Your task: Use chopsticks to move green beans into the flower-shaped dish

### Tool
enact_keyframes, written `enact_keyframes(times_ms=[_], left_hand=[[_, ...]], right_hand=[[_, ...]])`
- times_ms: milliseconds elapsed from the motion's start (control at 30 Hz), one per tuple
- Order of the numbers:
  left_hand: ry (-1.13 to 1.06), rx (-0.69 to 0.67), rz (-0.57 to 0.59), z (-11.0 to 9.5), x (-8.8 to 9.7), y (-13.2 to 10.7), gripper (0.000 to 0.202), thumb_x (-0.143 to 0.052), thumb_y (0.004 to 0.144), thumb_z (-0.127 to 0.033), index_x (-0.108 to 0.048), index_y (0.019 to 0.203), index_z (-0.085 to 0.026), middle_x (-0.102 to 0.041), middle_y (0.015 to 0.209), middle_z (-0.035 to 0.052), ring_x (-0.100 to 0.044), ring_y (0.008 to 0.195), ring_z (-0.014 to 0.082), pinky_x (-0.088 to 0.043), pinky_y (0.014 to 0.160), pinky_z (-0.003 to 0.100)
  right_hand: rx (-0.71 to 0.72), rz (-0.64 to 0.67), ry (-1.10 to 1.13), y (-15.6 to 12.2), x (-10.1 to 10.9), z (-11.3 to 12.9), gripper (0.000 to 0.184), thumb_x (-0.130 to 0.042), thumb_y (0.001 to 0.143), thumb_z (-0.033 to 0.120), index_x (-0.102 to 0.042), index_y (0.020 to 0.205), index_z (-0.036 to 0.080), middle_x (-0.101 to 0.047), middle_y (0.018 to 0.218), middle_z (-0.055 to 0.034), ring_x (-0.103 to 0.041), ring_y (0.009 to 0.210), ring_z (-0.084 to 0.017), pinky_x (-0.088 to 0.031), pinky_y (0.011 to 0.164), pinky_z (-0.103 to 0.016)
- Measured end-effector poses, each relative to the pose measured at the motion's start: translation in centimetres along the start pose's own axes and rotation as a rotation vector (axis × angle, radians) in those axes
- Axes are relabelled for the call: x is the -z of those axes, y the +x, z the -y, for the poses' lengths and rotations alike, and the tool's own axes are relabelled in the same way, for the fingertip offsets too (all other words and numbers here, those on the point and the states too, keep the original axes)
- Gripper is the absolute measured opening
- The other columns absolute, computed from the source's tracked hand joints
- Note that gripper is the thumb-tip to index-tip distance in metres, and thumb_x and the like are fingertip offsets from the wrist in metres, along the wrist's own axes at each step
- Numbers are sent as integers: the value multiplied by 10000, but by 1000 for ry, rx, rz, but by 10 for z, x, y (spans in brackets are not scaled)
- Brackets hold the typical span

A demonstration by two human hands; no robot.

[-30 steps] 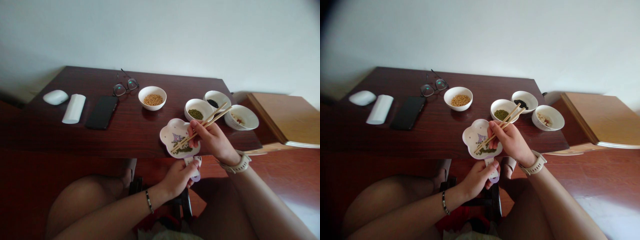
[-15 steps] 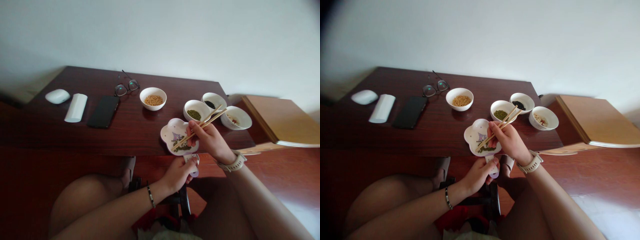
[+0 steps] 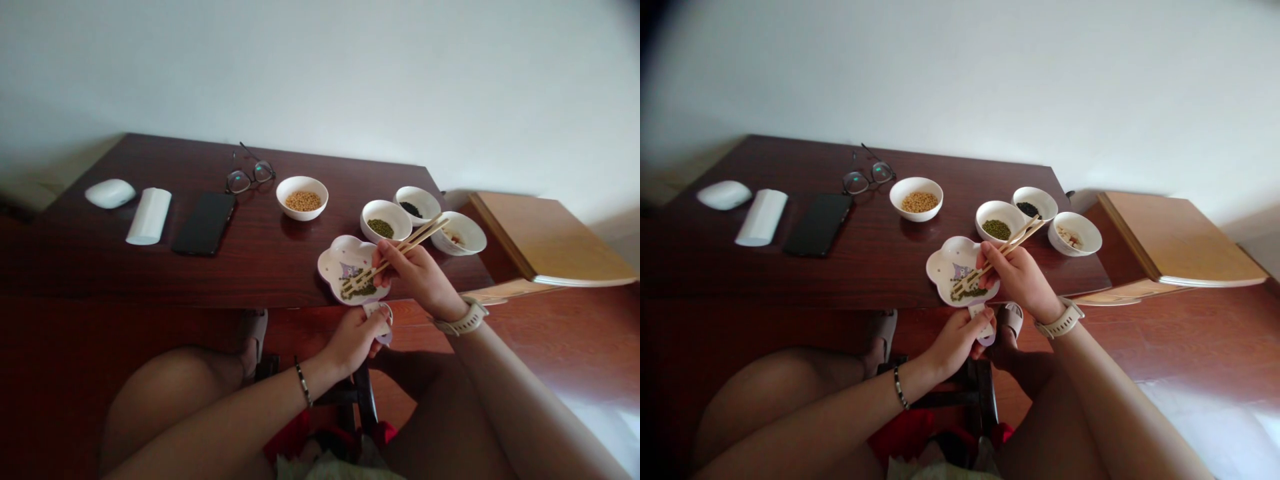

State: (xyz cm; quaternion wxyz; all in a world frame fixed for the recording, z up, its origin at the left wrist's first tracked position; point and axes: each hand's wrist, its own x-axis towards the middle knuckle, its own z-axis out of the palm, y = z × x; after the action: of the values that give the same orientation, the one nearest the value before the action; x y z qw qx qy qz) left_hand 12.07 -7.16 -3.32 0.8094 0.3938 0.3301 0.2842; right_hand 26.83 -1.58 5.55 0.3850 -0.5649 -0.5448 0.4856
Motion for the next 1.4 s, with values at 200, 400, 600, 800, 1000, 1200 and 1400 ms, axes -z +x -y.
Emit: enact_keyframes(times_ms=[200, 400, 600, 800, 1000, 1200, 1400], left_hand=[[-4, -33, 29, 3, 1, 2, 497, -589, 941, -659, -575, 800, -182, -477, 532, -60, -392, 434, 85, -282, 452, 226], [11, -38, 17, 4, 0, 2, 505, -577, 936, -658, -551, 751, -189, -457, 516, -58, -375, 429, 83, -277, 453, 229], [24, -44, 24, 4, 3, -1, 477, -590, 935, -635, -573, 780, -185, -468, 530, -52, -390, 444, 90, -272, 451, 227], [23, -47, 41, 3, 4, -3, 450, -569, 954, -593, -573, 763, -186, -468, 515, -54, -383, 428, 85, -272, 456, 226], [21, -56, 33, 4, 1, -2, 458, -570, 957, -599, -567, 757, -187, -461, 495, -60, -383, 416, 84, -294, 471, 226], [24, -49, 32, 8, 2, -1, 477, -569, 961, -622, -577, 780, -181, -464, 497, -62, -382, 411, 82, -288, 461, 225], [18, -48, 34, 8, 2, 0, 491, -572, 947, -636, -567, 763, -181, -459, 505, -64, -383, 410, 77, -291, 458, 222]], right_hand=[[-4, -37, 25, -2, -5, -3, 473, -581, 1016, 633, -651, 829, 204, -704, 630, -22, -678, 577, -156, -522, 562, -261], [-4, -96, 73, -5, -6, -6, 480, -585, 1003, 656, -642, 830, 212, -708, 630, -20, -660, 559, -155, -518, 551, -263], [57, -211, 89, -1, 11, -10, 463, -589, 1011, 633, -658, 826, 214, -684, 646, -18, -643, 567, -142, -500, 534, -256], [179, -414, -76, -1, 22, -7, 482, -538, 1045, 619, -687, 842, 207, -696, 631, -24, -653, 545, -135, -520, 534, -260], [199, -431, -289, -3, 21, -5, 489, -499, 1070, 599, -692, 856, 203, -731, 644, -29, -687, 542, -139, -555, 558, -264], [179, -396, -282, 0, 23, -7, 479, -504, 1076, 573, -674, 845, 190, -753, 685, -45, -712, 563, -143, -572, 562, -256], [190, -419, -292, 2, 26, -11, 478, -509, 1076, 563, -685, 834, 190, -755, 678, -40, -718, 564, -140, -566, 565, -251]])
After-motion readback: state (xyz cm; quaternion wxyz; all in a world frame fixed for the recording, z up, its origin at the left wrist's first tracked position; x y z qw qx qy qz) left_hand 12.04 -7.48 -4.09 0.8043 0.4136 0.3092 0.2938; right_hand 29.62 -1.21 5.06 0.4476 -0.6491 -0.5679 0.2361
